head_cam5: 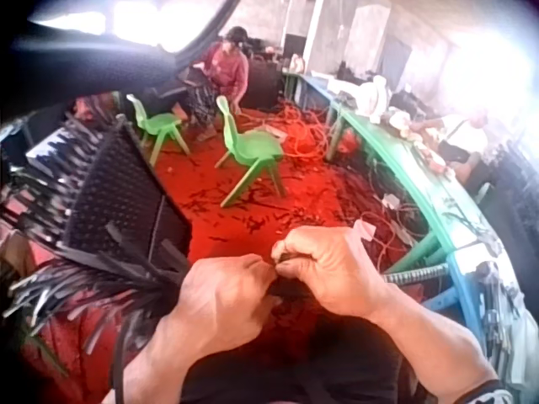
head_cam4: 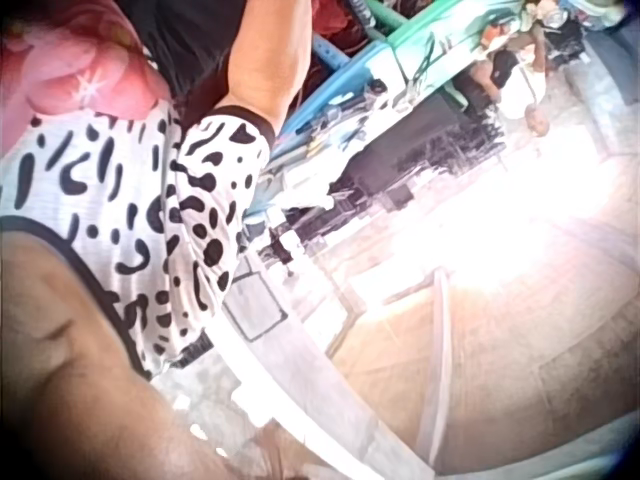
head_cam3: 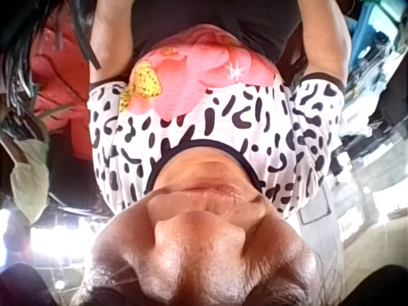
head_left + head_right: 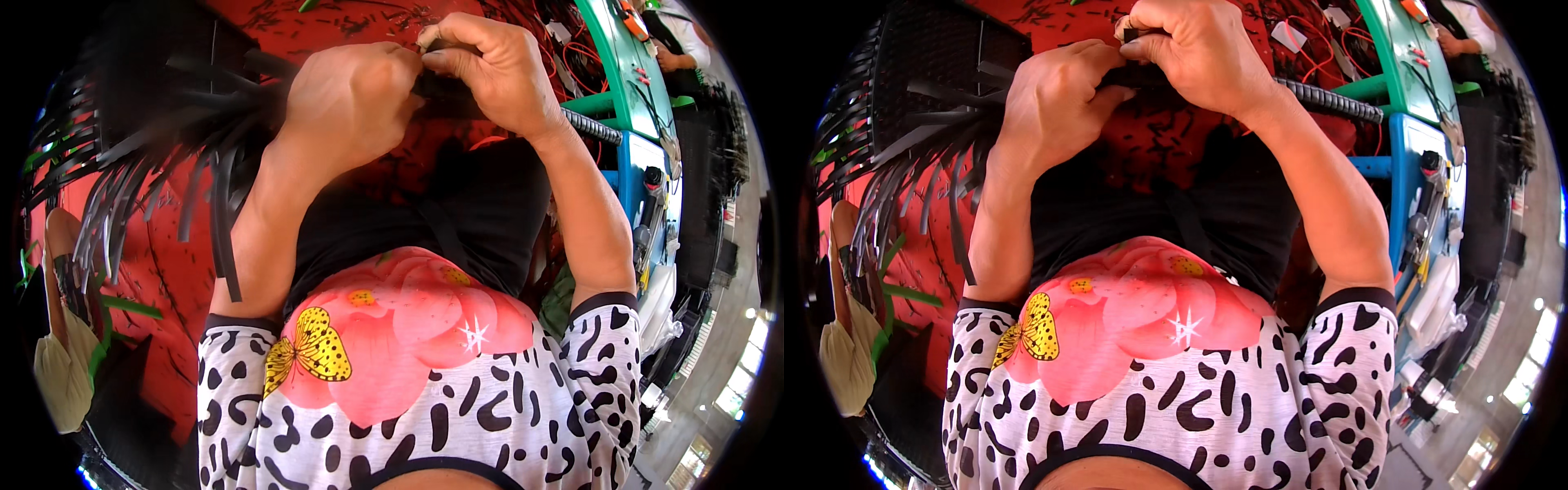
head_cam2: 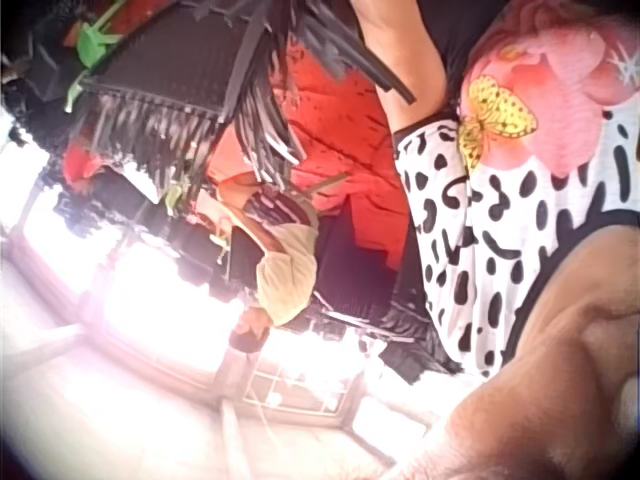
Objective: The person weaves black synthetic strips around a chair frame, securing them with a nail gun and trimming excess with pliers.
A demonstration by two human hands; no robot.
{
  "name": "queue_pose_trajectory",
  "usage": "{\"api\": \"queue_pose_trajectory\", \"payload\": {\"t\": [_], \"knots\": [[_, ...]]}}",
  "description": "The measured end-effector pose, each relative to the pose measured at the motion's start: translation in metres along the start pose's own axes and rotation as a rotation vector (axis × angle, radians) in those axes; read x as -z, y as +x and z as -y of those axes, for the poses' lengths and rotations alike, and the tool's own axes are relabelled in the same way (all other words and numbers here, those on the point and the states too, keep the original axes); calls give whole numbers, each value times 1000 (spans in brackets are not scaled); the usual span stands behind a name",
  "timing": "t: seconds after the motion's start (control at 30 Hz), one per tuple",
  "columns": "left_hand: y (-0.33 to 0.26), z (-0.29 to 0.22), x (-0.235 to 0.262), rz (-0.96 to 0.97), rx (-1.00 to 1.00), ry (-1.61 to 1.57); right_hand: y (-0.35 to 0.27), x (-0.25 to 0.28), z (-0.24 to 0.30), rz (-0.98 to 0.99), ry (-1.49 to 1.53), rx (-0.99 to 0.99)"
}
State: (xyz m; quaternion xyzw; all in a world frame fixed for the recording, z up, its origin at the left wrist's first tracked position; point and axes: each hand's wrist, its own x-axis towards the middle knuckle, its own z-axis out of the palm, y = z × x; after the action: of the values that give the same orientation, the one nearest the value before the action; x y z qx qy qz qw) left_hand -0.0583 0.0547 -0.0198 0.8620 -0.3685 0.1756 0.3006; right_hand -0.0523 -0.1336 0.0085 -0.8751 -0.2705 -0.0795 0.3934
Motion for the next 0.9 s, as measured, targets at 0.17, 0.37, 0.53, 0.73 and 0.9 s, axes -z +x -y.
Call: {"api": "queue_pose_trajectory", "payload": {"t": [0.17, 0.37, 0.53, 0.73, 0.9], "knots": [[-4, -3, 1, -52, 10, -63, 13, 4, 19, 140, 139, -319], [-6, -1, 3, -73, -21, -90, 19, -1, 5, 259, 224, -408], [-4, 1, 4, -79, -113, -65, 24, -3, -7, 306, 273, -449], [-4, 12, 0, -76, -217, -51, 14, -16, -18, 57, -235, -56], [0, 3, 9, 19, -164, -105, -58, 35, -9, -80, -573, 84]]}}
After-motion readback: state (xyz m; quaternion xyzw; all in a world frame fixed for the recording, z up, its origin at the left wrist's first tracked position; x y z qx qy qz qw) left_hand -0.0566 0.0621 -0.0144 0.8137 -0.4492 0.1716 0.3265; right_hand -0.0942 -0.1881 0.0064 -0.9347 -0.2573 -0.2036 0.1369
